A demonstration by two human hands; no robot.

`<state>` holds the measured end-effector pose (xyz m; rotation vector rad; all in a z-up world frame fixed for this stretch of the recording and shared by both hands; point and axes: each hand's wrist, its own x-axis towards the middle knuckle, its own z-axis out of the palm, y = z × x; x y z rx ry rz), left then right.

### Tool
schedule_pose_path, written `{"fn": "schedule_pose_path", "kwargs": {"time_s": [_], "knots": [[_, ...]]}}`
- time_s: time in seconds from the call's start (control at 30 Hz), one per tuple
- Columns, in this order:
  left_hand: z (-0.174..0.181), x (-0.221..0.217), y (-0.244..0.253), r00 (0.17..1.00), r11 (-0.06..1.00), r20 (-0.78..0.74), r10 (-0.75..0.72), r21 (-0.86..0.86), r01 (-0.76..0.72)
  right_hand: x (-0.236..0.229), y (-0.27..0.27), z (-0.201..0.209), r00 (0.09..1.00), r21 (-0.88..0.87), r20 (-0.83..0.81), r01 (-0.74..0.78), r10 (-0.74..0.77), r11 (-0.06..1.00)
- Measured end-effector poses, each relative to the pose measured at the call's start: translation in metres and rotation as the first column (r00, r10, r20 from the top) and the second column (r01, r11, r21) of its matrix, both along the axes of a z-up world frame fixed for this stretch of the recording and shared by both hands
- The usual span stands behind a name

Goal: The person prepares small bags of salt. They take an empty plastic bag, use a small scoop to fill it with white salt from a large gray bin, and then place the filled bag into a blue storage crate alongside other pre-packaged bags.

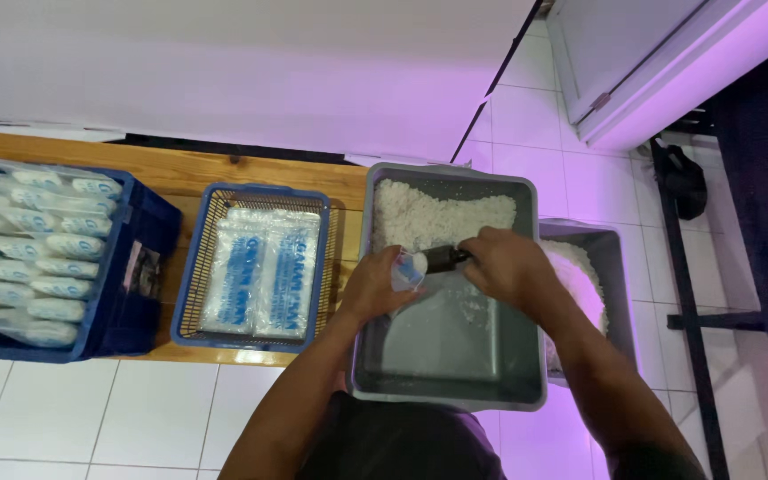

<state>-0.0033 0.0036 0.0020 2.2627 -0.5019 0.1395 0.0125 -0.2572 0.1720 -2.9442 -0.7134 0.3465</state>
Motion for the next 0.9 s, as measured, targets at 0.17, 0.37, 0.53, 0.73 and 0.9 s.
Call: {"fn": "schedule_pose_path", "kwargs": {"time_s": [0.17,0.37,0.53,0.73,0.9], "knots": [[-0.004,0.000,-0.002,0.995,1.000,-0.103,0.004,0.025,-0.001,-0.009,0.024,-0.019,0.897,-0.162,0.345,-0.232,0.275,0.959],[-0.006,0.000,0.001,0.999,1.000,-0.049,-0.005,0.002,0.005,-0.023,0.018,0.000,0.792,-0.212,0.503,-0.276,0.346,0.938],[0.004,-0.001,0.002,1.000,1.000,-0.017,-0.014,-0.026,0.014,-0.028,-0.012,-0.015,0.826,-0.092,0.552,-0.074,0.113,0.993],[-0.004,0.002,0.000,1.000,0.999,0.010,-0.016,-0.037,0.016,-0.017,-0.060,-0.144,0.896,0.100,-0.101,0.442,-0.433,0.891],[-0.003,0.002,-0.003,1.000,1.000,-0.008,0.014,-0.012,-0.014,-0.004,-0.047,-0.254,0.728,0.087,-0.448,0.614,-0.519,0.785]]}}
